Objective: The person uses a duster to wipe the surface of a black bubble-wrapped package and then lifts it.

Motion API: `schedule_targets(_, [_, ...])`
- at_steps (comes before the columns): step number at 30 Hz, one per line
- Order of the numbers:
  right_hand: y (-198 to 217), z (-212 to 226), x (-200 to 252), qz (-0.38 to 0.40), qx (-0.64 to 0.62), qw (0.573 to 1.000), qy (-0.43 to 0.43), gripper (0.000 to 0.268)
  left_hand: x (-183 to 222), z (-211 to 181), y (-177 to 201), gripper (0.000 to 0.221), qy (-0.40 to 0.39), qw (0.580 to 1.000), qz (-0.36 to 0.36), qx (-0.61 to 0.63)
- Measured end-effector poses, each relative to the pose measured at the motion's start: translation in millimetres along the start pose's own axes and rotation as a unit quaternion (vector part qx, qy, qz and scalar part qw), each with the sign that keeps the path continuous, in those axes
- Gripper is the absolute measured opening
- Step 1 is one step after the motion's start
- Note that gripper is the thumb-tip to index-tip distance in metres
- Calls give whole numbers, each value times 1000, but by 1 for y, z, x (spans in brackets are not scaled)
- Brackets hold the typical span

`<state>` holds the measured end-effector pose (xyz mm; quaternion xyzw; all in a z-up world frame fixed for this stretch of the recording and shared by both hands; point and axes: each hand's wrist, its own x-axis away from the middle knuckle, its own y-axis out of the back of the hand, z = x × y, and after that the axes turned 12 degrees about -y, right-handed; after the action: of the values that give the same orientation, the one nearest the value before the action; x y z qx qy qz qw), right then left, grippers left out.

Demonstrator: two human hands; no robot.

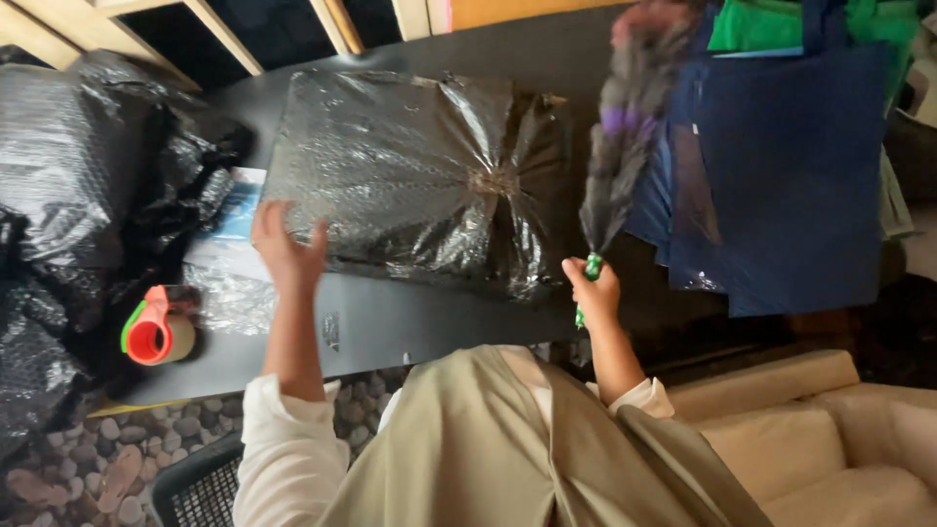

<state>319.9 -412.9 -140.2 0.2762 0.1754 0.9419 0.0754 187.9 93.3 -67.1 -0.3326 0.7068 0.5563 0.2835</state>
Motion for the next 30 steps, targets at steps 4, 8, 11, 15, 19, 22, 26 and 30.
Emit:
schedule_targets(4, [-19,-3,18,-7,50,999,12,38,61,88,9,75,228,968,69,-78])
schedule_targets(8, [-23,-5,16,-19,66,998,16,42,96,120,-6,89,467,853,212,98])
schedule_targets(11, [-24,-3,9,-23,92,995,15,43,105,114,0,75,489,840,210,105])
schedule_targets(15, [-8,8,-4,-30,145,988,40,37,124,80,31,74,505,828,216,115])
schedule_targets(19, [16,37,-11,-78,249,961,88,43,134,19,86,84,533,793,261,137])
schedule_targets(22, [16,62,-6,-78,182,965,172,35,145,-5,109,87,563,755,288,175])
schedule_targets(26, [-10,98,17,243,108,947,181,41,116,-35,131,98,563,746,299,193])
schedule_targets(30, [-35,175,92,458,220,846,162,58,65,-74,146,122,414,869,237,131])
